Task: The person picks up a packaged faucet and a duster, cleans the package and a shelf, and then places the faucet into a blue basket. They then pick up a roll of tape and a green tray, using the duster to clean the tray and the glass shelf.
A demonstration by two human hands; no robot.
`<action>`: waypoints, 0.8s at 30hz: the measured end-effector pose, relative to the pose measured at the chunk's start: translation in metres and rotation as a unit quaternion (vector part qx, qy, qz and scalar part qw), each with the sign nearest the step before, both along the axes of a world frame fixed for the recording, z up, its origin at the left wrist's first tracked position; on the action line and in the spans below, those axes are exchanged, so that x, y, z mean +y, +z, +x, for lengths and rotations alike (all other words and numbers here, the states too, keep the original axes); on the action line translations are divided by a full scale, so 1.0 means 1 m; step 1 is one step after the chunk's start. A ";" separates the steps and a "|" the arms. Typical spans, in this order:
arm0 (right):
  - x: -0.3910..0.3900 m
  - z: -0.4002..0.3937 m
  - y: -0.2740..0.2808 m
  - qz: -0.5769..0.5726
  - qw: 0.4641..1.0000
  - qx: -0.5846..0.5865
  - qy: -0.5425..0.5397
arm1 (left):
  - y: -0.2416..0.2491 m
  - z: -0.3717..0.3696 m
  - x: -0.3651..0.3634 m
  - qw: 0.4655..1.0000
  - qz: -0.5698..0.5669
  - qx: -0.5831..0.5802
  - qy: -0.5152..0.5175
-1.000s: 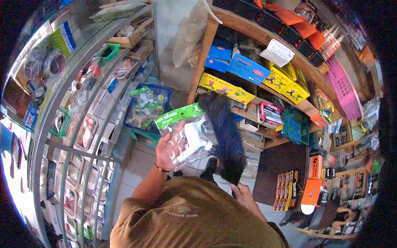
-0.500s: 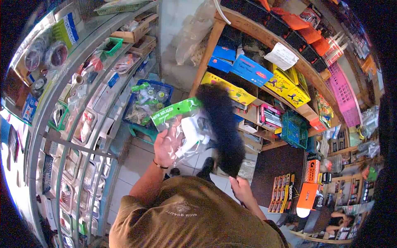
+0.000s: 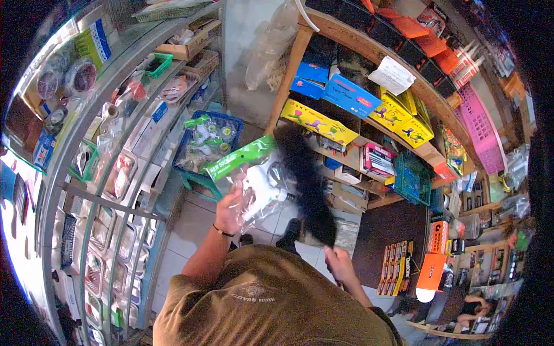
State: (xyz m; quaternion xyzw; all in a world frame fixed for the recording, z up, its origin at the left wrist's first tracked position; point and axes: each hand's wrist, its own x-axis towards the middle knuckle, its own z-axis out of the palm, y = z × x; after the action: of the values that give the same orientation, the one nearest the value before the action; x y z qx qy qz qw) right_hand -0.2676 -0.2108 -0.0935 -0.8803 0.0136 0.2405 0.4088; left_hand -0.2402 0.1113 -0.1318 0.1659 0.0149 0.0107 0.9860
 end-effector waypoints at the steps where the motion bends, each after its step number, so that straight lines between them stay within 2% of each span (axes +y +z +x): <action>1: 0.002 0.004 0.001 0.001 1.000 0.001 -0.001 | 0.013 0.000 -0.003 0.998 0.054 -0.019 0.014; 3: 0.002 0.012 -0.002 0.040 0.994 0.061 -0.080 | -0.005 -0.002 -0.003 0.999 0.014 0.023 -0.025; 5: -0.003 0.014 -0.012 0.025 0.995 0.079 -0.054 | -0.010 -0.003 -0.004 0.998 0.000 0.049 -0.031; 7: 0.007 0.012 -0.005 0.046 0.992 0.109 0.038 | -0.008 -0.003 -0.004 0.997 0.020 0.062 -0.035; 9: 0.017 0.008 0.004 0.077 0.986 0.149 0.020 | -0.009 0.002 -0.005 0.996 0.039 0.074 -0.037; 11: 0.023 0.006 0.011 0.136 0.970 0.202 -0.017 | -0.020 0.011 -0.009 0.979 0.196 0.040 0.024; 12: 0.024 0.006 0.015 0.119 0.974 0.191 -0.011 | -0.022 0.010 -0.010 0.979 0.195 0.041 0.028; 14: 0.019 0.006 0.006 0.114 0.981 0.155 0.012 | -0.025 0.006 -0.011 0.967 0.187 0.167 0.038; 15: 0.018 0.006 0.004 0.111 0.987 0.116 0.030 | -0.018 0.005 -0.012 0.967 0.188 0.167 0.040; 17: 0.016 0.009 0.011 0.076 0.991 0.088 0.068 | 0.002 0.005 -0.016 0.940 0.130 0.313 0.038; 18: 0.015 0.010 0.014 0.041 0.992 0.060 0.102 | 0.002 0.006 -0.015 0.940 0.130 0.313 0.040; 19: 0.011 0.010 0.011 0.041 0.992 0.061 0.104 | -0.003 0.008 -0.012 0.974 0.051 0.221 0.014; 20: 0.006 0.010 0.006 0.029 0.988 0.008 0.151 | -0.010 0.009 -0.010 0.992 -0.029 0.125 -0.012; 21: 0.004 0.010 0.003 0.017 0.979 -0.045 0.198 | -0.035 0.013 -0.011 0.992 -0.123 0.001 0.019; 22: 0.003 0.010 0.004 0.017 0.979 -0.044 0.199 | -0.053 0.023 -0.018 0.989 0.091 0.034 0.110; 23: 0.003 0.010 0.005 0.007 0.972 -0.076 0.223 | -0.062 0.030 -0.027 0.932 0.300 0.065 0.193; 24: 0.003 0.010 0.006 -0.004 0.963 -0.107 0.247 | 0.025 0.005 -0.025 0.990 -0.110 0.084 0.002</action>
State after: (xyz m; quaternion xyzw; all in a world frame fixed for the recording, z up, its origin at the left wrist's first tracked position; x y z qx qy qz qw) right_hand -0.2578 -0.2075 -0.0874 -0.8784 -0.2469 0.2386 0.3326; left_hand -0.2348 0.0861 -0.1071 0.0567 0.0994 -0.0036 0.9934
